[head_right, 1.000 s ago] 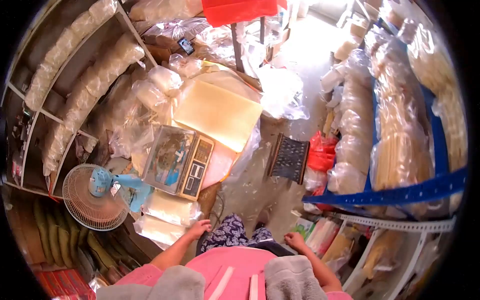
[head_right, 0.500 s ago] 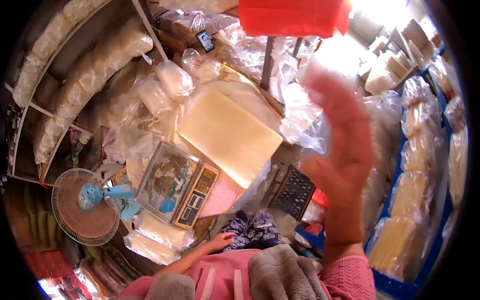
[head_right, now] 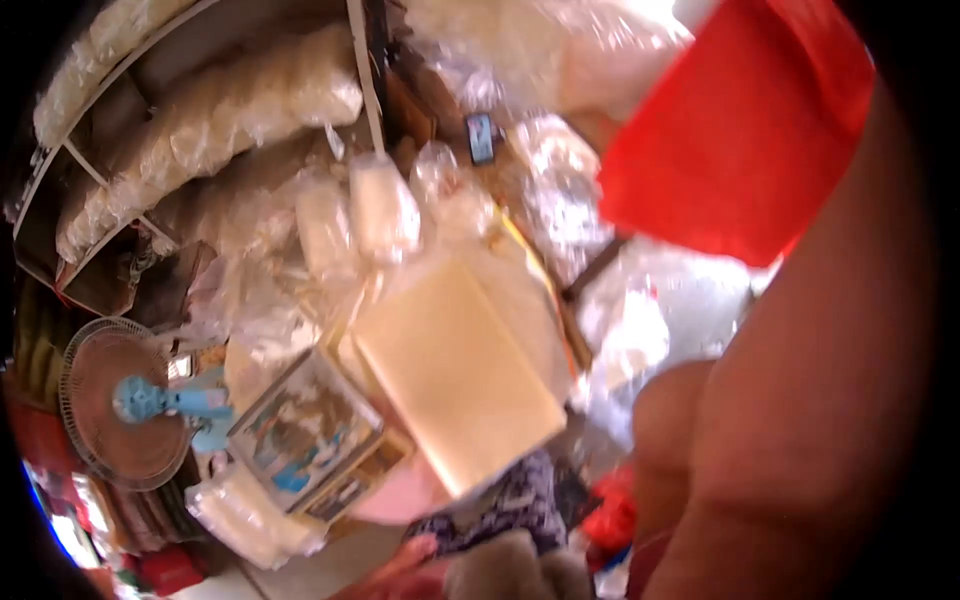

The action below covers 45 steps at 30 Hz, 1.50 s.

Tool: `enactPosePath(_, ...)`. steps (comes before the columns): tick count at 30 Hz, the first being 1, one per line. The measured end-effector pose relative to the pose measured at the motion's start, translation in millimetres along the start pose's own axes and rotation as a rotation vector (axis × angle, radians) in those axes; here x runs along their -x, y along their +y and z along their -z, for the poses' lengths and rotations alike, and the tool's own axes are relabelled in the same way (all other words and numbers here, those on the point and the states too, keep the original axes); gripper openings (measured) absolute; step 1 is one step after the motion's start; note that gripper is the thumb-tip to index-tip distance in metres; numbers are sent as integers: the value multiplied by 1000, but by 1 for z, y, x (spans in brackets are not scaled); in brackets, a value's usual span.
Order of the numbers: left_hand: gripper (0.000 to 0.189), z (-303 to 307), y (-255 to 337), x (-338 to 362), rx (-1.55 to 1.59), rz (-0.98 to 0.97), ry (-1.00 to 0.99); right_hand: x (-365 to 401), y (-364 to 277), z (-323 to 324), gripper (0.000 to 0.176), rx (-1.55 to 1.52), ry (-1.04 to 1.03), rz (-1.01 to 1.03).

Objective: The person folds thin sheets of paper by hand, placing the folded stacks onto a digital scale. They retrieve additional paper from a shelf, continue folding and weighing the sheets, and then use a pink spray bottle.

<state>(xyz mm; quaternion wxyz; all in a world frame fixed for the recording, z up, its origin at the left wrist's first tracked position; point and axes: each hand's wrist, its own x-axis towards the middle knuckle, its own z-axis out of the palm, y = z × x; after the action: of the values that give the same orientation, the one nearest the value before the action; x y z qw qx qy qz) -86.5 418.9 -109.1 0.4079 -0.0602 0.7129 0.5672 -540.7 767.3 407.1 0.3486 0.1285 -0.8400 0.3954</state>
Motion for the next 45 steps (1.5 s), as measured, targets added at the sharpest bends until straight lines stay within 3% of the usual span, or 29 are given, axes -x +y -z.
enactPosePath(1, 42, -8, -12, -21, 18, 0, 33, -1, 25, -11, 40, -5, -9, -14)
enactPosePath(2, 30, -9, 28, -25, -90, -20, 118, -2, 50, -22, 39, -11, -30, -29)
enactPosePath(7, 31, -10, 114, -150, -51, 101, 60, 17, 140, -89, 37, -42, -99, -53)
enactPosePath(12, 33, 3, 115, -269, -64, 45, 86, 53, 184, -130, 35, -42, -109, -9)
enactPosePath(18, 35, 19, 100, -346, -56, -10, 90, 90, 225, -163, 32, -33, -114, 35)
enactPosePath(32, 40, 14, 87, -397, -106, -3, 113, 128, 261, -150, 26, -105, -82, 74)
enactPosePath(39, 42, -26, 85, -399, -164, -4, 160, 170, 253, -76, 23, -199, -63, 124)
enactPosePath(45, 44, -89, 52, -372, -234, -10, 49, 206, 235, -1, 21, -295, -68, 223)
